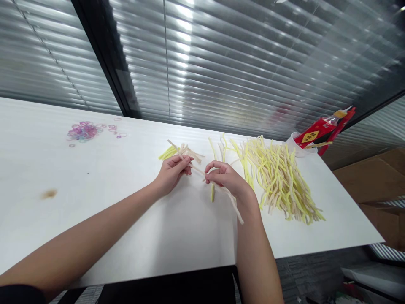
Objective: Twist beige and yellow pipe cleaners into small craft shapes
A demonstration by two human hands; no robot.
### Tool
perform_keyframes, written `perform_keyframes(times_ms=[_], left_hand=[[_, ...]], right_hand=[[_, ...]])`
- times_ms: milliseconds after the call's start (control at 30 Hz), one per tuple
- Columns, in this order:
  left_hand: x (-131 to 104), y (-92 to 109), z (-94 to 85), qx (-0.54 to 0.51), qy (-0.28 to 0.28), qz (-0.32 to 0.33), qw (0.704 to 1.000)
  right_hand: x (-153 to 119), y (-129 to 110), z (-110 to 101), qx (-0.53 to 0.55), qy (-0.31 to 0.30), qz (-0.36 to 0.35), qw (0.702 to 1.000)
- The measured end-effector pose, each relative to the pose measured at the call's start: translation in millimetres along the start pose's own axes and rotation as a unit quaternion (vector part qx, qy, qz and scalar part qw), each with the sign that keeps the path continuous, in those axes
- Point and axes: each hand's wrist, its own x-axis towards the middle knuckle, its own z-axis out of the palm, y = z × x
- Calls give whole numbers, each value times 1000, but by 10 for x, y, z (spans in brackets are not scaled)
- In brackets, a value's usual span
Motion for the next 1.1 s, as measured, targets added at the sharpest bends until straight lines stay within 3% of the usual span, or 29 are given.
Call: perform_keyframes(times_ms=[267, 533, 867, 1100], left_hand=[[-10, -13, 11, 25, -1, -10, 1000], [-18, -9, 6, 35, -25, -20, 999], [-46, -10, 19, 63, -40, -5, 997], [-52, -13, 33, 60, -20, -5, 998]], right_hand=[[38, 17, -35, 77, 10, 27, 997], [59, 35, -51, 187, 34, -45, 981], [65, 26, -20, 216, 77, -47, 972], [72, 52, -4, 159, 85, -55, 982]])
